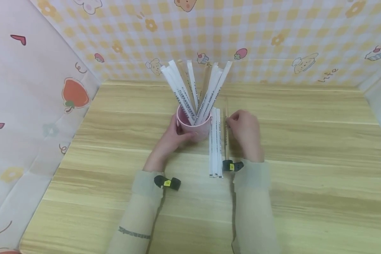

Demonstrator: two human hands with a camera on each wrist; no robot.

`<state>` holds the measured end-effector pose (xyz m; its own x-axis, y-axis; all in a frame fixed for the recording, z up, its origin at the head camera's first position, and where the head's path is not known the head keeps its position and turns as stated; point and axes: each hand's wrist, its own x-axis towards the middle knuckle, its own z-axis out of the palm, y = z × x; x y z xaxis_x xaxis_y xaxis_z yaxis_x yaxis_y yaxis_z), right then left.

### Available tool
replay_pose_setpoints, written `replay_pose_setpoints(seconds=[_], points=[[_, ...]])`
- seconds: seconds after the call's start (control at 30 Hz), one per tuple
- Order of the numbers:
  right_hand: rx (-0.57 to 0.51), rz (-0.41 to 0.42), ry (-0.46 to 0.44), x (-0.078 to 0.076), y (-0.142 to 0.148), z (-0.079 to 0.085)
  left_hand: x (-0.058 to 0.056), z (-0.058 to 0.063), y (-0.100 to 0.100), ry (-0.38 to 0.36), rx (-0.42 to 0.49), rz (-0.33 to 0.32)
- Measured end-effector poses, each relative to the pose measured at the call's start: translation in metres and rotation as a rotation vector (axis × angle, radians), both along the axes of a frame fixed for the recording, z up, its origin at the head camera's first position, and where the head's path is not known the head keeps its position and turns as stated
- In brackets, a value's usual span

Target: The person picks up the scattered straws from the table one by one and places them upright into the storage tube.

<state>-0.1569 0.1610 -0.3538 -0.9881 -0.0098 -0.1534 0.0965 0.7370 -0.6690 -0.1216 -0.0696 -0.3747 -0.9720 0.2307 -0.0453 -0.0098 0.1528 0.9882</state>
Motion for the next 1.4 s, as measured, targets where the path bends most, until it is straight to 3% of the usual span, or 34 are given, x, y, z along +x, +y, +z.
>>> replay_pose_setpoints(seconds=[0.23, 0.37, 0.63, 0.77, 0.9, 1.27, 1.4], points=[[-0.052, -0.096, 0.164, 0.007, 0.004, 0.027, 0.000, -0.001, 0.000, -0.002, 0.003, -0.003], [-0.168, -0.186, 0.274, 0.011, 0.005, 0.041, 0.000, -0.001, 0.000, -0.007, 0.000, -0.001], [-0.528, -0.360, 0.517, 0.023, 0.003, 0.067, 0.000, -0.001, 0.000, -0.015, -0.010, 0.005], [-0.777, -0.398, 0.664, 0.028, 0.002, 0.076, 0.000, -0.002, 0.000, -0.013, -0.011, 0.005], [-0.982, -0.414, 0.750, 0.030, 0.002, 0.081, 0.000, -0.001, 0.000, -0.011, -0.012, 0.005], [-1.077, -0.412, 0.889, 0.040, -0.007, 0.096, 0.000, 0.000, 0.000, -0.011, -0.009, 0.005], [-1.065, -0.401, 0.886, 0.041, -0.012, 0.096, 0.000, -0.002, 0.000, -0.005, -0.014, -0.001]])
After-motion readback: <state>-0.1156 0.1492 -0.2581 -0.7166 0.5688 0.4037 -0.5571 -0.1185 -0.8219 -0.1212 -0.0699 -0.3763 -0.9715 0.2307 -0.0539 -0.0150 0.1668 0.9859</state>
